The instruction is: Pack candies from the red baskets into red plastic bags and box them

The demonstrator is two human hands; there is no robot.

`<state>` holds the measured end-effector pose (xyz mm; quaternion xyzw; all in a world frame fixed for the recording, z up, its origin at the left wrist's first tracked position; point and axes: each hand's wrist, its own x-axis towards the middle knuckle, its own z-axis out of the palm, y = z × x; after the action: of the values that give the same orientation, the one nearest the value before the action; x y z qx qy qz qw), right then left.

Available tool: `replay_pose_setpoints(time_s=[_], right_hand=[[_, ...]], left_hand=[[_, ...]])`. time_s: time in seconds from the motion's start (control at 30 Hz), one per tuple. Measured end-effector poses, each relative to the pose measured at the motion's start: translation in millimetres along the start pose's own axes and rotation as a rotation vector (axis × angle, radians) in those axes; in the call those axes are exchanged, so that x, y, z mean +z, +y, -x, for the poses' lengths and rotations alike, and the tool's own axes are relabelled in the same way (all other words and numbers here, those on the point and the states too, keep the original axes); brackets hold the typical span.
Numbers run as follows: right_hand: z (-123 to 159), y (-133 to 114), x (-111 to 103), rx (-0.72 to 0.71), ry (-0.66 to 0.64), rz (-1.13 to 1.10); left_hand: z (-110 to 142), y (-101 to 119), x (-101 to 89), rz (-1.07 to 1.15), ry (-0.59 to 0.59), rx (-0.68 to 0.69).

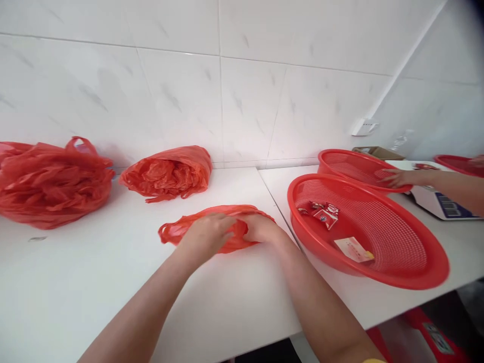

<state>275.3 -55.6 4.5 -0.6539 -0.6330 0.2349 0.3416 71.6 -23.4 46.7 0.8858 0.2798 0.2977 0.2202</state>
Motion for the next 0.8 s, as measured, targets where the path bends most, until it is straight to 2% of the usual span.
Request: replay_pose_setpoints(time_s=[0.07,0.13,0.17,0.23,0.3,0.37,0.43,0.5,0.6,0.7,0.77,0.8], right_hand=[[6,-3,-13,-0.022,-0.163,0.056],[9,-4,-23,-0.047,-0.284,0.046],[9,-3,-26,-0.042,-0.306,0.02],[5,1,-27,0.025,-0.232,-0.025],[-2,9,-23,0.135,-0.066,-0.029],[-10,18,-17,0.226,0.055,-0.056],[-16,26,-15,0.258,0.06,-0.13],[-19,30,-16,0.246,0.022,-0.197],[-16,28,-21,0.208,-0.012,-0.236],[-10,17,-24,0.155,0.063,-0.114],[-6,7,-21,0.118,0.123,0.016],[-5,3,-18,0.094,0.136,0.073]], left_hand=[[-11,-28,9.1,-0.077,0.013,-0.038],[-15,-55,14.8,-0.21,-0.004,-0.154],[-14,-66,16.5,-0.214,-0.039,-0.196],[-8,-81,18.3,-0.111,-0.093,-0.253],[-2,-84,18.5,0.095,-0.132,-0.288],[1,-78,17.0,0.242,-0.181,-0.322],[1,-66,14.0,0.271,-0.234,-0.357],[1,-53,10.6,0.24,-0.235,-0.353],[3,-42,7.2,0.101,-0.082,-0.183],[6,-42,4.9,-0.148,0.141,0.04],[7,-44,2.3,-0.289,0.315,0.096],[6,-45,0.6,-0.343,0.401,0.083]])
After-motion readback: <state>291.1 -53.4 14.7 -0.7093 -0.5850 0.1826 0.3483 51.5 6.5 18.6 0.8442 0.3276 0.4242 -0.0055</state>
